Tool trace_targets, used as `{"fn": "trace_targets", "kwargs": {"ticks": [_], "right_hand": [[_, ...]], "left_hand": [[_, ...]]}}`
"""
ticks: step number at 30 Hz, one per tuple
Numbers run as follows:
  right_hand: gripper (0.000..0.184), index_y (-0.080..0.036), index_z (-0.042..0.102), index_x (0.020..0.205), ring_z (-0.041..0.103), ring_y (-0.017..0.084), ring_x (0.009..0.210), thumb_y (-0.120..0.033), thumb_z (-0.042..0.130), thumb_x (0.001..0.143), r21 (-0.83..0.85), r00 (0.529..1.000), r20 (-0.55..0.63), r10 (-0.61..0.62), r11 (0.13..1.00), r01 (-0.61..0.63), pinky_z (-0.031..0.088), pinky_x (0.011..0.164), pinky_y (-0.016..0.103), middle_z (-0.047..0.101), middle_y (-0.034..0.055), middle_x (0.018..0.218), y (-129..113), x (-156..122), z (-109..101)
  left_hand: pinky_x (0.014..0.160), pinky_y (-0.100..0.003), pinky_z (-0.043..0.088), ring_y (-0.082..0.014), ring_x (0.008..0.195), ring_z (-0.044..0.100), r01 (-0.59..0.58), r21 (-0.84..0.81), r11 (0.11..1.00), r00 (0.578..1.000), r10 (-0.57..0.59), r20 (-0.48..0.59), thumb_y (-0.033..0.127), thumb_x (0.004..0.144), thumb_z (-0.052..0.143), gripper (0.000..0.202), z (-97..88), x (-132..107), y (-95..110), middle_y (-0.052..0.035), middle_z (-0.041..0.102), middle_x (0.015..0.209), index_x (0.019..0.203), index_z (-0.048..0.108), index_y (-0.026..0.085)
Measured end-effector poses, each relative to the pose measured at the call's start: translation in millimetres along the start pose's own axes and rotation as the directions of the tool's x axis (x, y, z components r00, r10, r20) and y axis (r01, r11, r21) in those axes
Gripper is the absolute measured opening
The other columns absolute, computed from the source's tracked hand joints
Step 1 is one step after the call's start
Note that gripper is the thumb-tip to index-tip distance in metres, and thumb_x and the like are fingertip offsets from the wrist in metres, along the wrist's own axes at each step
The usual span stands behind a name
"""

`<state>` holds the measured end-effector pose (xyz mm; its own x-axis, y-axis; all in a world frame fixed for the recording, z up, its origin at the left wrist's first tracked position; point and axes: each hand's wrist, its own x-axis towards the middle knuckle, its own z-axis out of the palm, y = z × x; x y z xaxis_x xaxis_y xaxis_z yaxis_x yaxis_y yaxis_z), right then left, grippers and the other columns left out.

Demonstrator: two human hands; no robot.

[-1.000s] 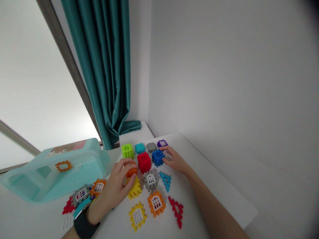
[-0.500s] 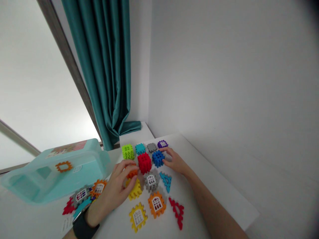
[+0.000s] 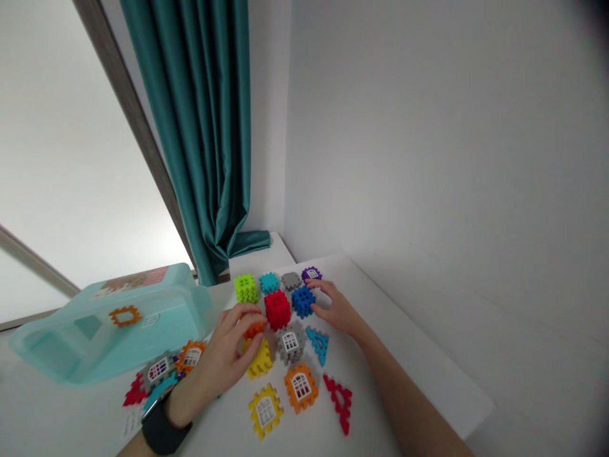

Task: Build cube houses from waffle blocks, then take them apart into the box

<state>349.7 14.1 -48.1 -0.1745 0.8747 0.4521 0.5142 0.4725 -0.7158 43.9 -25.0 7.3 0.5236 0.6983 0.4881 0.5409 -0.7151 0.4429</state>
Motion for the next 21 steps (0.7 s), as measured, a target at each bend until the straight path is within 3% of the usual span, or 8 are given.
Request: {"fn": "trace_targets", "kwargs": {"ticks": [5,13,21], "right_hand": [[0.045,-0.026,0.060,0.124,0.054,0.029,0.126,-0.014,0.063,0.080,-0.135,0.987,-0.038,-0.158,0.979,0.151,0.040,0.109,0.055,0.062,0.0103,0.133,-31,-5,1],[0.047,-0.028,0.057,0.129,0.050,0.029,0.130,-0.012,0.056,0.084,-0.271,0.956,0.066,-0.286,0.917,0.293,0.041,0.110,0.054,0.059,0.0080,0.138,-88,-17,7],[0.045,-0.027,0.059,0.126,0.048,0.031,0.130,-0.012,0.057,0.083,-0.271,0.916,0.161,-0.368,0.876,0.400,0.040,0.111,0.056,0.058,0.0083,0.138,-136,-18,40]], "left_hand": [[0.097,-0.043,0.051,-0.0248,0.111,0.060,-0.012,0.025,1.000,1.000,0.011,0.023,0.025,0.095,0.051,0.020,-2.8,0,3,-0.0082,0.063,0.119,0.109,0.065,0.026],[0.096,-0.042,0.052,-0.0247,0.112,0.060,-0.021,0.050,0.999,1.000,0.019,0.024,0.024,0.095,0.052,0.020,-10.1,-9,4,-0.0083,0.063,0.120,0.111,0.064,0.025],[0.095,-0.042,0.050,-0.0244,0.108,0.060,-0.013,0.115,0.993,1.000,0.012,0.011,0.022,0.094,0.053,0.020,-39.0,-33,-5,-0.0088,0.063,0.116,0.111,0.063,0.023]]}}
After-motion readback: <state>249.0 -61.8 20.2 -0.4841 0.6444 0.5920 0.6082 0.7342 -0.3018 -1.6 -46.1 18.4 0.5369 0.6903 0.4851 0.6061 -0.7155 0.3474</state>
